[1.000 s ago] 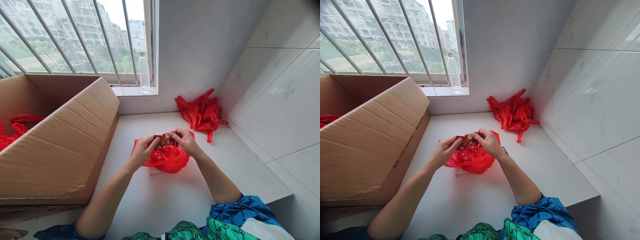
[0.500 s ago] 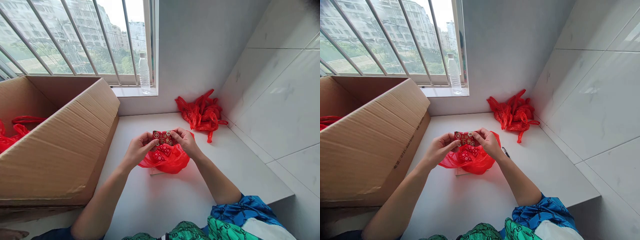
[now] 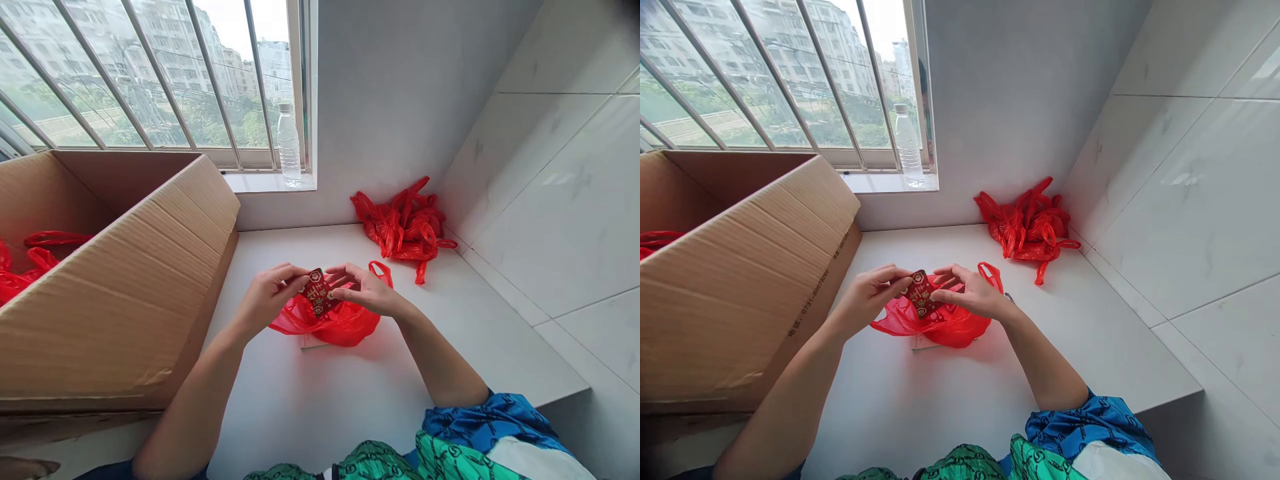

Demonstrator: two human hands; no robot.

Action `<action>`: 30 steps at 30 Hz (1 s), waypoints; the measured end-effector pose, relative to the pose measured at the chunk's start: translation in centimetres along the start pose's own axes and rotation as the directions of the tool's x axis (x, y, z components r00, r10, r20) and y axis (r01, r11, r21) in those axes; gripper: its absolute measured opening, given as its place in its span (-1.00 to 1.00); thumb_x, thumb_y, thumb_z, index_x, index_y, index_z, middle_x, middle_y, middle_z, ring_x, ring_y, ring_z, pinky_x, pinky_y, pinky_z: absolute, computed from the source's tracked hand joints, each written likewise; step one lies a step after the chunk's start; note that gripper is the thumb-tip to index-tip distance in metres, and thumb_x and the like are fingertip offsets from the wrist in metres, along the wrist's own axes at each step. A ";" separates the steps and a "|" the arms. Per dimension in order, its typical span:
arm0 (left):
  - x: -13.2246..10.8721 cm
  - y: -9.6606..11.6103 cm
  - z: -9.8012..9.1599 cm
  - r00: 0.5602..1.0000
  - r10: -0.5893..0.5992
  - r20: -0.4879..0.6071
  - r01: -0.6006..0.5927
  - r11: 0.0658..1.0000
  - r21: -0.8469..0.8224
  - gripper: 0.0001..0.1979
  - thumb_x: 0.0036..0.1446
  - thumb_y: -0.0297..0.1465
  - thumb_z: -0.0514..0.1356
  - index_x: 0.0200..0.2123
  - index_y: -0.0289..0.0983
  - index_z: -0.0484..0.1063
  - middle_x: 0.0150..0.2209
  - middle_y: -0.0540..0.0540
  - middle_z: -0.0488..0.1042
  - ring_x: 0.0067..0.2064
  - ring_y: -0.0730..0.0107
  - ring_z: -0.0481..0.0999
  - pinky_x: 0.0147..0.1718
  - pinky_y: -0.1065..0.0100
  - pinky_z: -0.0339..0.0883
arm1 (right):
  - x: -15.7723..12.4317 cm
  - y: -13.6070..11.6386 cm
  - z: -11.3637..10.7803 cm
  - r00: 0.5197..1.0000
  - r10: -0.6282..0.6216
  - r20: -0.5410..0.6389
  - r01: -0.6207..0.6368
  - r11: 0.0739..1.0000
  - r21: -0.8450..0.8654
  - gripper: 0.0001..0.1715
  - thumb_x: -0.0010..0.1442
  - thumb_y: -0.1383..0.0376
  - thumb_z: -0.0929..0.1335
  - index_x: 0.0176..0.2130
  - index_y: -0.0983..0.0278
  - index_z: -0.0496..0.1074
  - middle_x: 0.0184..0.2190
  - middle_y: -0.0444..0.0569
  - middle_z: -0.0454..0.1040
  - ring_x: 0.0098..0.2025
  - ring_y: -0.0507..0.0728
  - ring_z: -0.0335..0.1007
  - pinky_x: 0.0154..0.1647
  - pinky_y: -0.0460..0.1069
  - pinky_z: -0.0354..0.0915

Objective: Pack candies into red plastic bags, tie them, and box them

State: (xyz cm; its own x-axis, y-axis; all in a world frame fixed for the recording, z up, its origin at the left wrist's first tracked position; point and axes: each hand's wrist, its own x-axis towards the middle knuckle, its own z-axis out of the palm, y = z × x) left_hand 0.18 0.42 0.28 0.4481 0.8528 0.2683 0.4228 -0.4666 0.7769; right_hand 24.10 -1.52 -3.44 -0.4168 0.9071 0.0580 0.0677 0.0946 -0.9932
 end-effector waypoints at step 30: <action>-0.3 -0.2 1.5 0.978 -0.112 0.177 0.111 0.994 0.015 -0.54 0.37 -0.09 -0.02 -0.50 -0.25 0.22 -0.53 0.03 0.33 -0.46 0.46 0.30 -0.46 0.42 0.17 | 0.5 0.2 0.3 0.997 -0.043 -0.061 0.052 0.986 0.160 -0.57 0.21 -0.06 0.42 -0.27 0.26 0.46 -0.52 -0.18 0.39 -0.50 0.00 0.31 -0.45 -0.07 0.29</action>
State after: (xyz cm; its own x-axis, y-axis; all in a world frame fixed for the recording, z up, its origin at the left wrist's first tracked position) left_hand 1.11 -0.05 -0.79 0.5303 0.8446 0.0741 0.4819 -0.3722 0.7933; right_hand 23.61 -1.22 -3.68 -0.3634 0.9256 0.1063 -0.1000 0.0746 -0.9922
